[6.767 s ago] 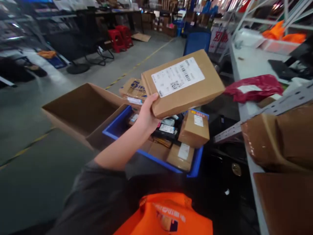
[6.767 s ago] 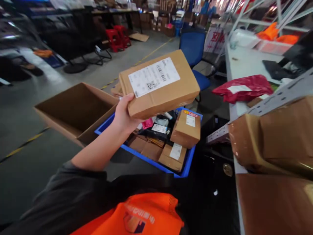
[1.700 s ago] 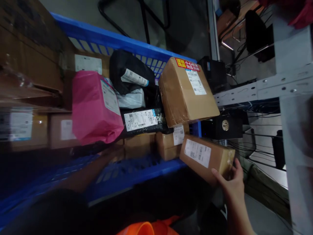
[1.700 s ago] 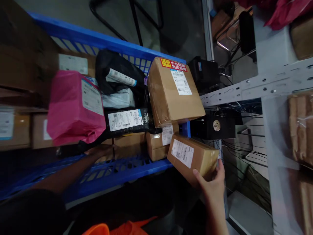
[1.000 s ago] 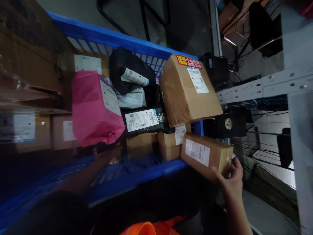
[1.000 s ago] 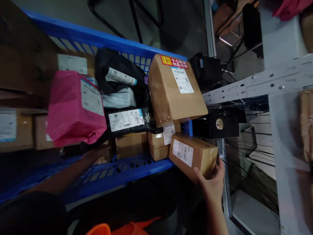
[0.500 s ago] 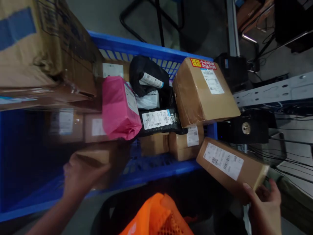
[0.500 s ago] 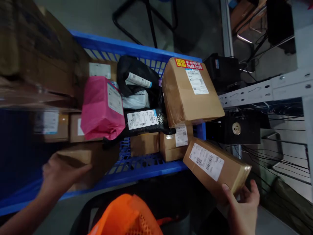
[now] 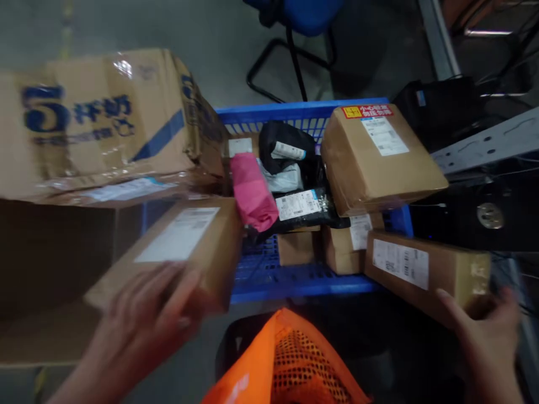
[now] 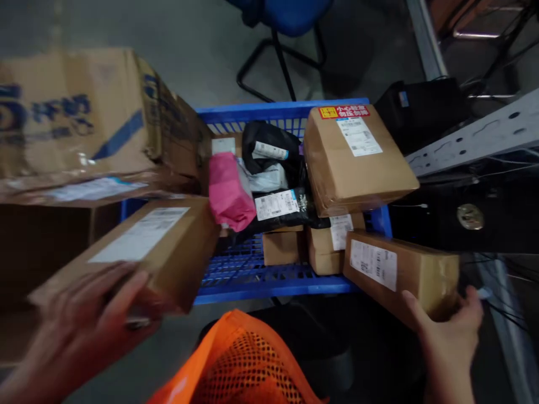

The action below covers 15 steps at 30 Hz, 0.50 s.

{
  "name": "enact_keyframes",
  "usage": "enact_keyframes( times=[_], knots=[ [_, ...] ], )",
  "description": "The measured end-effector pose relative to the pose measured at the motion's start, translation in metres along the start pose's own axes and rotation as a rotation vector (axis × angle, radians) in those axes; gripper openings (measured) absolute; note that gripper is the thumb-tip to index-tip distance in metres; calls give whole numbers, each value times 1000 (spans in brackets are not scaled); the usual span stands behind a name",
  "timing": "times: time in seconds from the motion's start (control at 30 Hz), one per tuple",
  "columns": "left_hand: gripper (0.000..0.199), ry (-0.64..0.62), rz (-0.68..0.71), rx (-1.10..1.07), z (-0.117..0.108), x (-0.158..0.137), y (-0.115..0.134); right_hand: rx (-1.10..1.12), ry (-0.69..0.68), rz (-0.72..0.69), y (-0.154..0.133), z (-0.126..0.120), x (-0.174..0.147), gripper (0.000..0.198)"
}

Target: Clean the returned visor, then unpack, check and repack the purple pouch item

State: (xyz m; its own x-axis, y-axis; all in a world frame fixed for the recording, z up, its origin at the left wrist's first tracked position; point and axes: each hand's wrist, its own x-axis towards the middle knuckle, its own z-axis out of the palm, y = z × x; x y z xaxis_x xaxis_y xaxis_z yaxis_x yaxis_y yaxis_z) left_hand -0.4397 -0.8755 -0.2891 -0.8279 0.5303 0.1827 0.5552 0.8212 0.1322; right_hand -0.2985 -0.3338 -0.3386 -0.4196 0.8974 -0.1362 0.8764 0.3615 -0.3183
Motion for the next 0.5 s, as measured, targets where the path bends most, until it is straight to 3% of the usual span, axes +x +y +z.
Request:
enact_keyframes(
  times=[0.07,0.13,0.23,0.4,0.5],
  knots=[
    [55,67,126,40,6,2,14,19,2,23,0,2,0,137],
    [56,146,203,-57,19,-1,24,36,-4,10,-2,4,-1,138],
    [49,126,443,-199,43,-2,32,78,9,-40,-4,8,-3,137],
    [40,183,834,-274,85,35,34,86,61,-162,2,17,0,135],
    [19,223,938,-329,107,51,35,79,64,-179,4,20,-3,133]
  ],
)
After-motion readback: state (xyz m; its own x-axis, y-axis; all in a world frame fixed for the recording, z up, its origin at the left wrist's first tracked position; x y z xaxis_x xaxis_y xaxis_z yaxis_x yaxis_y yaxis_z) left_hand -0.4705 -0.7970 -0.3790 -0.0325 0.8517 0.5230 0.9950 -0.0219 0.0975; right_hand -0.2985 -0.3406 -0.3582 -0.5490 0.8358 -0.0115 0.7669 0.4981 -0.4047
